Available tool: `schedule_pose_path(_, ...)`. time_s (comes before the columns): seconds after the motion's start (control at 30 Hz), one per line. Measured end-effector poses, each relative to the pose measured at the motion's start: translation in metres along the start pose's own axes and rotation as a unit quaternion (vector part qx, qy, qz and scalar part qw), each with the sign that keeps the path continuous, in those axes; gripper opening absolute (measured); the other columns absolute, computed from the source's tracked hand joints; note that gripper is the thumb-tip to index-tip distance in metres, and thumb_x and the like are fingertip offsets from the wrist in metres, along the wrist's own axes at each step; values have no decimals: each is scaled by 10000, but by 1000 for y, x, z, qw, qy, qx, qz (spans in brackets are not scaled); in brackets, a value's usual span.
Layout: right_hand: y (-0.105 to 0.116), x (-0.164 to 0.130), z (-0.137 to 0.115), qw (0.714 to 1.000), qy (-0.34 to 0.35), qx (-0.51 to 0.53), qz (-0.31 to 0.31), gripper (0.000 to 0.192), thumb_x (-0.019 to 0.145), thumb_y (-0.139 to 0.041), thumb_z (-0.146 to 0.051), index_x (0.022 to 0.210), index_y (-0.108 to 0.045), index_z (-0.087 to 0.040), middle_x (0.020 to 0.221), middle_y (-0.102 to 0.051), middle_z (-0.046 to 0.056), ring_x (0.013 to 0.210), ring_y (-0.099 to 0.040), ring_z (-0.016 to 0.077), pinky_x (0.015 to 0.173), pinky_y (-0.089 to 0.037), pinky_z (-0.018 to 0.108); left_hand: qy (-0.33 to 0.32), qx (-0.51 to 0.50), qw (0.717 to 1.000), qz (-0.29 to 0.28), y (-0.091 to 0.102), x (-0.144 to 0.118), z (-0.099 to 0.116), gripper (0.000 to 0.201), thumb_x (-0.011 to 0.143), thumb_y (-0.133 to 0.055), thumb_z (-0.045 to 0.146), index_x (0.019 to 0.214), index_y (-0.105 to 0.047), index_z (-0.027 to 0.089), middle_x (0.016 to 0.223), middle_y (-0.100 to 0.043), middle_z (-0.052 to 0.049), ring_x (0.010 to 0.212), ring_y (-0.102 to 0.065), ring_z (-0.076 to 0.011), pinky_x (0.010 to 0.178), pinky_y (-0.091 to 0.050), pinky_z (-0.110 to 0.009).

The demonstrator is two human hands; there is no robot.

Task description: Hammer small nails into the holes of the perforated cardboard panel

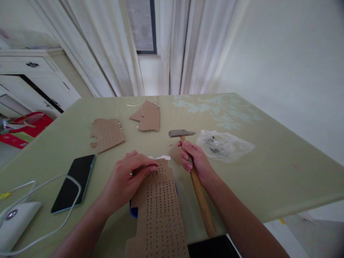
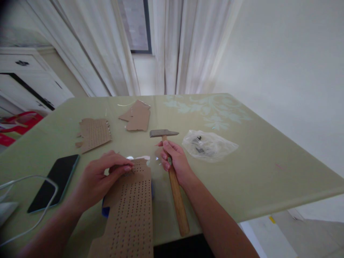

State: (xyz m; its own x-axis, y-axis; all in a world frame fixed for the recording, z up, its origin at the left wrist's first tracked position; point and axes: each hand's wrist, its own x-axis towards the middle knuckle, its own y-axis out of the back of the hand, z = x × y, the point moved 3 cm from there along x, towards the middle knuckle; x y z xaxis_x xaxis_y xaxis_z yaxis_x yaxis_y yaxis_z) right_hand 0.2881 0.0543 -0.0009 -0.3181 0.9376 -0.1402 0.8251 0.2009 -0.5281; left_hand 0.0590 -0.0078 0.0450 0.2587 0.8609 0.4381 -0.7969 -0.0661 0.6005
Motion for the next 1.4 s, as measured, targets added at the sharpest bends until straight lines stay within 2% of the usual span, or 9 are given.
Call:
schedule_pose_path(0.3, 1, 1, 1, 1000, 0, 1, 1, 471, 819, -898, -564, 996, -685, -184, 591, -483, -120, 372, -324, 36, 327, -264, 182, -13, 0, 1000, -9, 0, 0, 2, 118, 1038, -715, 257, 987, -816, 291, 909, -821, 30, 773, -651, -169, 788, -485, -329)
schedule_pose_path(0.5, 1, 1, 0, 1000, -1, -4, 3, 493, 811, -902, -584, 994, -687, -181, 588, -480, -122, 374, -326, 35, 331, -271, 181, -28, -5, 1000, -5, -1, 1, 6, 126, 1020, -731, 183, 994, -806, 281, 906, -812, 47, 773, -633, -150, 796, -470, -313)
schedule_pose_path(1.07, 0, 1, 1, 1000, -10, -9, 6, 508, 792, -913, -586, 994, -683, -180, 582, -488, -126, 364, -339, 33, 328, -267, 173, -17, 0, 1000, -5, -2, -1, 7, 102, 1021, -742, 207, 1007, -797, 291, 897, -798, 51, 772, -616, -153, 773, -457, -314)
schedule_pose_path(1.4, 1, 1, 2, 1000, -8, -14, 7, 496, 809, -903, -584, 997, -692, -176, 590, -494, -118, 365, -351, 36, 326, -277, 174, -3, 3, 1000, 0, 0, -4, 8, 64, 991, -774, 230, 945, -782, 272, 814, -755, 43, 692, -573, -152, 711, -429, -317)
